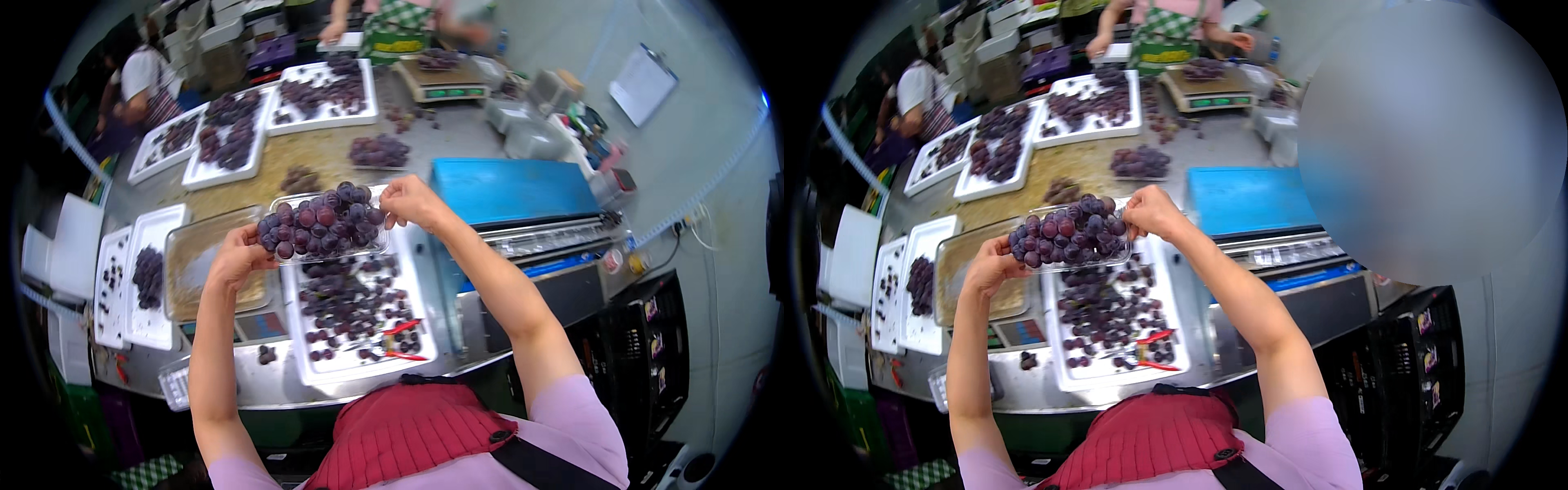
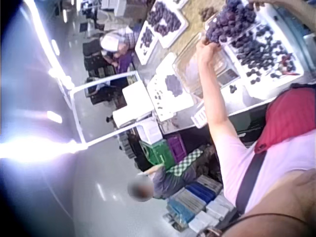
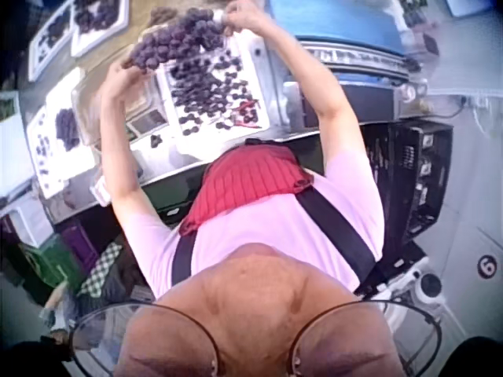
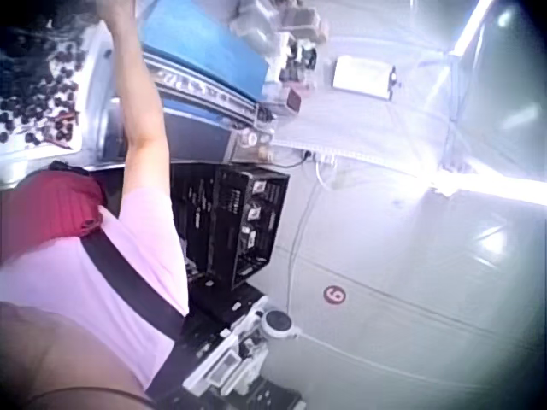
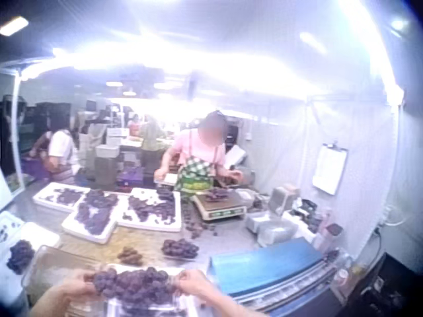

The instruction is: The person trims bunches of grapes using shears, weighs them on a scale, and then wraps them in plastic film using a sealer machine. The finished packages are placed into a plastic crate.

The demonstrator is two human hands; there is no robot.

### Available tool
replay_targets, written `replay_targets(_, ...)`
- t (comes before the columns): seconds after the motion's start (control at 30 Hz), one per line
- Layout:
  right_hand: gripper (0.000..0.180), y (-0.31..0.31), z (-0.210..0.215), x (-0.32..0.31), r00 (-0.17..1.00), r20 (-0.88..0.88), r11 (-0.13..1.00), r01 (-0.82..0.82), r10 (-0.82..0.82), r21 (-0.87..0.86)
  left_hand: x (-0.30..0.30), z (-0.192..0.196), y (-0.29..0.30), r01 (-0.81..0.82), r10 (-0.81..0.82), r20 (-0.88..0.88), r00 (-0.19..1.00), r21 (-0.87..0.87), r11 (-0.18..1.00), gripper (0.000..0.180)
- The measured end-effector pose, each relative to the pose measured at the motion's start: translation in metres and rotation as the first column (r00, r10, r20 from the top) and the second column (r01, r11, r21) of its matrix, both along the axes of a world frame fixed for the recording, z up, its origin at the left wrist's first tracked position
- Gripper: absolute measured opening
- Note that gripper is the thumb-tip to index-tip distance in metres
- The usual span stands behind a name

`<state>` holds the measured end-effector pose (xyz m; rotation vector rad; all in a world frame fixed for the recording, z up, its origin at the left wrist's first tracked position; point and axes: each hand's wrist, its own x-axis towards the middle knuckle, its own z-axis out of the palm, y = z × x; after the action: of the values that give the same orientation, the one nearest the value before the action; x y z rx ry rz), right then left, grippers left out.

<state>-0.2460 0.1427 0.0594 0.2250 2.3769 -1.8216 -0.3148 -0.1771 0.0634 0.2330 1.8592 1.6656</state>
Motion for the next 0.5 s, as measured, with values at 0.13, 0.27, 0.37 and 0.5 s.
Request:
replay_targets(0.13,0.009,0.120,0.010,0.042,0.998,-0.034,0.995,0.062,-0.060,0.075,0.035,-0.002,0.123,0.039,-0.040,0.028,0.999,0.042,0.998,0.039)
replay_targets(0.27,0.008,0.219,0.014,0.079,0.990,-0.002,0.984,0.138,-0.138,0.112,0.057,-0.026,0.231,0.060,-0.068,0.112,0.991,0.077,0.995,0.036)
replay_targets(0.37,0.009,0.278,0.012,0.096,0.984,0.015,0.976,0.175,-0.179,0.129,0.067,-0.043,0.289,0.095,-0.104,0.102,0.989,0.097,0.991,0.033)
replay_targets(0.5,0.007,0.350,-0.008,0.109,0.978,0.039,0.976,0.199,-0.203,0.092,0.091,-0.037,0.360,0.092,-0.101,0.115,0.988,0.084,0.992,0.035)
